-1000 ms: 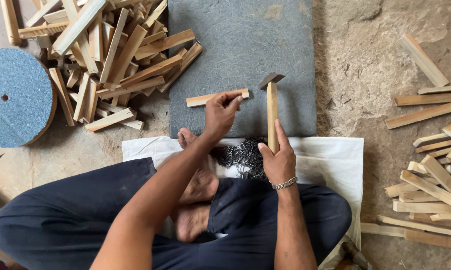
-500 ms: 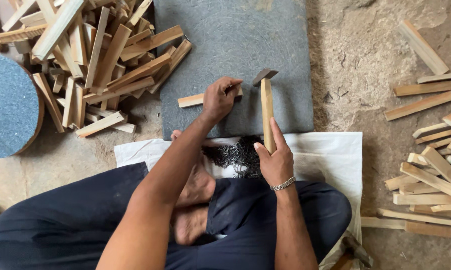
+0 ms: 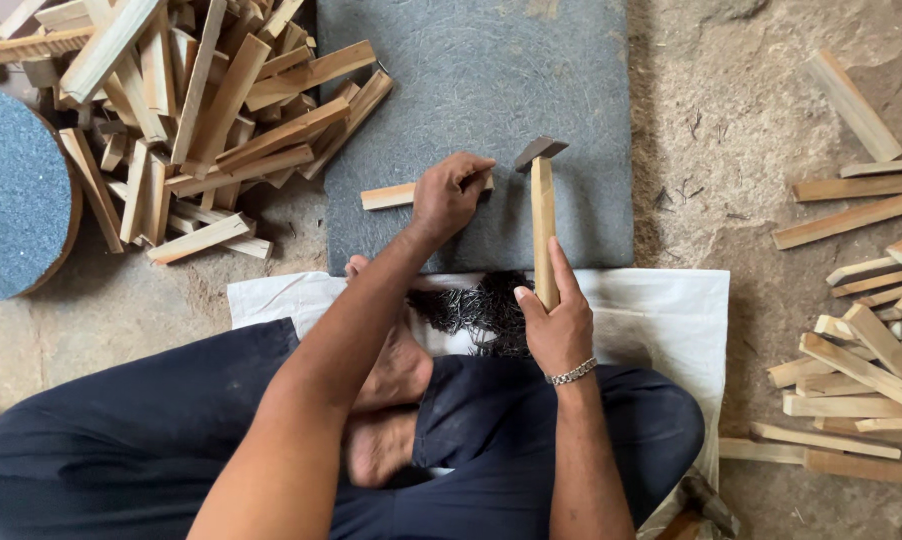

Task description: The person sits cross-legged on the floor and repeatedly hammers nails into small wooden slats. They pick up a slat, place a nail, hammer it in, and then move the finished piece aside to a pile on the floor.

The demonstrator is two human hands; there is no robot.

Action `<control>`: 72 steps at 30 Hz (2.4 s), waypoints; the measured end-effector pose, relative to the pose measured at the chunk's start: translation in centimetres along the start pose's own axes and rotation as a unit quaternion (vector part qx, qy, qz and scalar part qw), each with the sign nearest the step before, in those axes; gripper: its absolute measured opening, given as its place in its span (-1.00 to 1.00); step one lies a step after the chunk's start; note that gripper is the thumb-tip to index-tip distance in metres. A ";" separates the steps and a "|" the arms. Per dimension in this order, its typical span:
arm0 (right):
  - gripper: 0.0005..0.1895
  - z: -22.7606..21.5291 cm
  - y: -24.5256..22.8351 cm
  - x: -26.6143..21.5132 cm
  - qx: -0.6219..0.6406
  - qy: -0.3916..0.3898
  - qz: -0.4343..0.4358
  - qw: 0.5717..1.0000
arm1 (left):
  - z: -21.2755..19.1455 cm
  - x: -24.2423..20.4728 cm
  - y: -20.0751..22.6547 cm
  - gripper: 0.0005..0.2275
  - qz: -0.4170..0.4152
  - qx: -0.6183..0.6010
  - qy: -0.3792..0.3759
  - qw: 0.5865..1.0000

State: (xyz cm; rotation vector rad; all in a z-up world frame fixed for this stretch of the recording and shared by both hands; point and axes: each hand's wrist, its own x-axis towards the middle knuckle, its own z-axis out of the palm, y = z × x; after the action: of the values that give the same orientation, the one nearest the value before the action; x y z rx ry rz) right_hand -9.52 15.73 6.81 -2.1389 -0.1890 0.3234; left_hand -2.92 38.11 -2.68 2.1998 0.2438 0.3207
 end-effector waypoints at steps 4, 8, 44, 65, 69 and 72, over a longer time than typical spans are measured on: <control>-0.22 0.0 -0.6 -0.2 -0.023 -0.009 0.025 0.999 | 0.2 -0.4 -0.5 -0.85 0.055 0.009 0.014 0.998; -0.28 -0.5 -1.6 -1.1 -0.020 -0.002 -0.010 1.000 | 0.3 -0.3 -0.8 -0.78 0.077 -0.002 0.035 0.996; -0.31 2.8 -1.2 -2.9 -0.183 0.005 -0.044 0.982 | -1.6 -0.7 0.7 -0.28 -0.033 -0.079 -0.010 0.996; -0.20 0.8 1.1 -1.6 0.117 0.021 0.210 0.970 | -5.5 1.8 5.2 -0.85 0.039 0.241 -0.140 0.960; -0.24 0.3 0.6 -1.4 0.124 0.064 0.056 0.989 | -6.2 2.7 8.8 -0.81 -0.098 -0.005 -0.051 0.994; -0.20 0.0 0.5 -1.5 0.179 0.042 0.155 0.971 | -7.3 2.8 8.3 -0.75 -0.158 -0.100 0.046 0.981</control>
State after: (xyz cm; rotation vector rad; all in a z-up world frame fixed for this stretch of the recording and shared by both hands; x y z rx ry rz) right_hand -10.96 15.07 6.68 -1.8148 0.2408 0.4138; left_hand -2.04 39.42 8.61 1.9150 0.5788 0.2568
